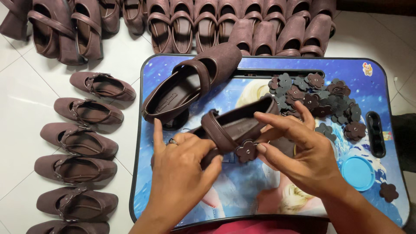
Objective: The person repeatedly picks up flower-shaped shoe ornaments, applies adhesive from a small container, and presses them onto the strap of brown children's shoes. They handle one shoe at a time, place finished shoes aside, and continue the cycle with additional shoes.
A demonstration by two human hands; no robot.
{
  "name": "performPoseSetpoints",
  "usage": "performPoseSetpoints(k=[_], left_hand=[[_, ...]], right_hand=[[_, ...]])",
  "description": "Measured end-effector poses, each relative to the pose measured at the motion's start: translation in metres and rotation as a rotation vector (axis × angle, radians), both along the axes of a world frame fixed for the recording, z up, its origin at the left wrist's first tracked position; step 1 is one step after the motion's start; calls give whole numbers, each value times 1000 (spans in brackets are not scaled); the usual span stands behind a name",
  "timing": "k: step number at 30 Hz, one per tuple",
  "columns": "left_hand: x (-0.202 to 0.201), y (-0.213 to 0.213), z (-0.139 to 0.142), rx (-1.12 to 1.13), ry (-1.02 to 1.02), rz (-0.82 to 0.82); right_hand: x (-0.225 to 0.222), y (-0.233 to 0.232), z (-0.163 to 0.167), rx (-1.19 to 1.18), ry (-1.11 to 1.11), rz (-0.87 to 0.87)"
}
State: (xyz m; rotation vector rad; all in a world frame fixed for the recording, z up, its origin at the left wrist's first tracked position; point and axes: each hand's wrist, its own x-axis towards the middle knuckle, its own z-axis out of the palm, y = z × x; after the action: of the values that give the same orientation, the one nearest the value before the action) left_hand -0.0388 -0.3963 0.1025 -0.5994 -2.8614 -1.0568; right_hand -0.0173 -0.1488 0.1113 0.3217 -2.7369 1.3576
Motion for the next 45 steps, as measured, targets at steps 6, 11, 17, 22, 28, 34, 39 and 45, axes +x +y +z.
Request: performPoseSetpoints(k=[6,11,17,22,28,34,39,45], left_hand=[[-5,-4,5,80,-309,-29],[-14,-14,0,126,-314,-62],[-21,-14,0,27,-360,-102],[-21,-14,-4,47,-344,-94],[-22,-10,-4,49,-371,-67],[-27,-7,-4,59,-379,-53],[-27,-5,-5,77,-337,-32],[-30,-2,-6,68,-344,-29]], right_hand=[[-6,-15,-10,15,-144,21],[-11,-25,-21,20,-179,-4],[-12,-28,-24,7,-194,-31],[-10,-28,-27,5,-188,-26],[-9,-28,-28,25,-176,-39],[-11,-27,-28,25,-160,-32],[-14,-27,-30,31,-119,-24],[-15,-25,-29,52,-103,-7]])
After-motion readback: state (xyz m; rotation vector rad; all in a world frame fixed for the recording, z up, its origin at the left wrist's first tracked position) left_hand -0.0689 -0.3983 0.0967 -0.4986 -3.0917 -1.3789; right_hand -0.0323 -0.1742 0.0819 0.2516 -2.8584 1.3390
